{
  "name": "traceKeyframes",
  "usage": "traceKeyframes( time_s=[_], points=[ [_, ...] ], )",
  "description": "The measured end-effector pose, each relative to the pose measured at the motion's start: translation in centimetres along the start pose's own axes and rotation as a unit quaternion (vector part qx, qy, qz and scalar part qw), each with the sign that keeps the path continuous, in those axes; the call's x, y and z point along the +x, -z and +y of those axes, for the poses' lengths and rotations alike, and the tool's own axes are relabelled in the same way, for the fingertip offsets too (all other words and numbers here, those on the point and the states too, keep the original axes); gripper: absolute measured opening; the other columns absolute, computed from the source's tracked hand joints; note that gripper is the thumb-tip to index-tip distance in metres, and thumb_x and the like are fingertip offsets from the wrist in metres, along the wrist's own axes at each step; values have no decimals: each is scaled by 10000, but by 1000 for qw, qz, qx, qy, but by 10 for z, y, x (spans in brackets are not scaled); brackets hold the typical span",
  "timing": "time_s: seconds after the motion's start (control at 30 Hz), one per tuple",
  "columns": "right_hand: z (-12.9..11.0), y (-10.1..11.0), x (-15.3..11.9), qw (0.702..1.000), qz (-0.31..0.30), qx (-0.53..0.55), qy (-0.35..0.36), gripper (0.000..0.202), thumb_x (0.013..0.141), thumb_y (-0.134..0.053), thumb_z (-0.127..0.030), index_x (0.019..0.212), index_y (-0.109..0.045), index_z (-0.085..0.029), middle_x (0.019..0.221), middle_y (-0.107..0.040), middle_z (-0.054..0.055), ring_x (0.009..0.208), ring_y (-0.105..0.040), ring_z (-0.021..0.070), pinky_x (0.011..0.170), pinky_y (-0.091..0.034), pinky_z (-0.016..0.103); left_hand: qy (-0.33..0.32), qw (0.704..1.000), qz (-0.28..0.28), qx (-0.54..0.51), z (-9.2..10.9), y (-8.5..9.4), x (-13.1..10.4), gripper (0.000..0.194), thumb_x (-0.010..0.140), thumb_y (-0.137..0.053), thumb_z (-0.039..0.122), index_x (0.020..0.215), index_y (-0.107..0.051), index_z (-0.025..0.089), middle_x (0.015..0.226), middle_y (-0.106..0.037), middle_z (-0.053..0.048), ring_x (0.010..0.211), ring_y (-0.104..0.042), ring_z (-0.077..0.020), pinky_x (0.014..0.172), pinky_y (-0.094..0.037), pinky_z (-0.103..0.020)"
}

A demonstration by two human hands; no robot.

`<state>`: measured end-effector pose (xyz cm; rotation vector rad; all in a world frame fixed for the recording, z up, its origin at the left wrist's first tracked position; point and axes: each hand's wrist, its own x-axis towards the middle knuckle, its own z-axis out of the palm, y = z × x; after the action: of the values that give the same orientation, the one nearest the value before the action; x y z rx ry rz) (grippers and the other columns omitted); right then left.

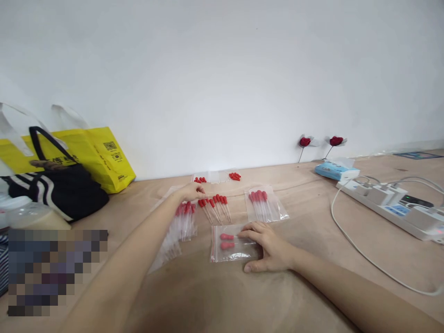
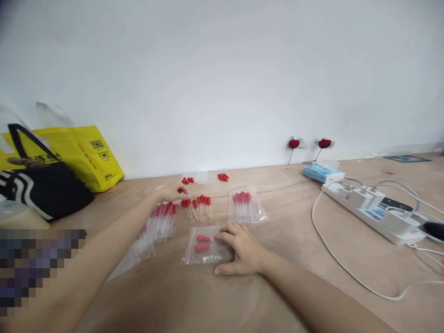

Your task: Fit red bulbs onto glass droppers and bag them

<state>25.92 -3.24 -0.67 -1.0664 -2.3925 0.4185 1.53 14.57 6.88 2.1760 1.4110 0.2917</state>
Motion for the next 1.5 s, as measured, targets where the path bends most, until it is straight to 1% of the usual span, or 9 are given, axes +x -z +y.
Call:
traceKeyframes(
  time_s=[0.13,0.23,0.3,0.4,0.5,0.63,1.03,1.3,1.5],
  points=[
    [0,0,0,1000,-5,-2,0,704,589,-625,-576,1160,-487,-190,1088,-508,104,988,-465,248,850,-349,402,-35,994,56,-83,3,26,-45,305,608,-642,423,697,-505,165,643,-560,31,633,-536,-124,576,-423,-223],
    [-1,0,-1,1000,-4,-3,-1,694,597,-620,-572,1161,-485,-191,1102,-502,106,998,-462,251,853,-349,402,-36,983,109,-146,-5,28,-86,339,626,-607,473,726,-462,183,684,-577,21,642,-567,-120,619,-457,-246],
    [0,0,-2,1000,-6,-4,-1,693,598,-619,-573,1162,-484,-194,1111,-498,107,1007,-460,254,857,-348,402,-21,954,184,-237,-12,18,-112,382,575,-656,480,713,-459,184,667,-581,22,628,-582,-123,625,-473,-253],
    [0,-1,-2,1000,-6,-3,-2,695,598,-618,-578,1164,-485,-198,1119,-492,110,1016,-457,260,860,-348,407,22,927,210,-309,-20,-7,-143,427,540,-687,504,703,-466,177,686,-616,-2,614,-597,-133,608,-490,-259],
    [0,-1,-3,1000,-4,1,-1,696,600,-624,-568,1168,-482,-192,1124,-488,114,1016,-458,258,863,-349,408,39,911,225,-344,-23,-32,-159,449,535,-698,505,744,-486,170,685,-617,-4,648,-612,-148,632,-503,-276],
    [0,0,-3,1000,-5,3,2,698,598,-633,-557,1174,-477,-197,1116,-489,109,1012,-462,255,860,-352,404,44,896,235,-375,-27,-51,-161,485,511,-715,496,793,-483,176,687,-607,9,654,-625,-164,667,-513,-321],
    [1,0,-2,1000,-6,-1,7,698,599,-633,-557,1174,-475,-195,1105,-500,105,996,-470,250,853,-356,403,36,908,184,-375,-15,-74,-150,429,592,-681,448,838,-466,170,773,-593,0,692,-631,-153,737,-497,-325],
    [0,0,-2,1000,4,11,2,732,583,-649,-544,1184,-446,-179,1114,-494,109,1002,-467,246,854,-366,390,5,919,80,-387,5,-83,-145,322,657,-650,355,886,-521,169,943,-631,-55,905,-597,-181,871,-440,-345],
    [-1,0,-1,1000,5,9,1,712,590,-641,-547,1166,-463,-168,1102,-492,118,1001,-468,249,865,-363,395,-10,885,-12,-465,19,-90,-139,421,681,-638,345,1019,-447,185,1059,-596,-78,1006,-553,-187,933,-391,-354]
  ],
)
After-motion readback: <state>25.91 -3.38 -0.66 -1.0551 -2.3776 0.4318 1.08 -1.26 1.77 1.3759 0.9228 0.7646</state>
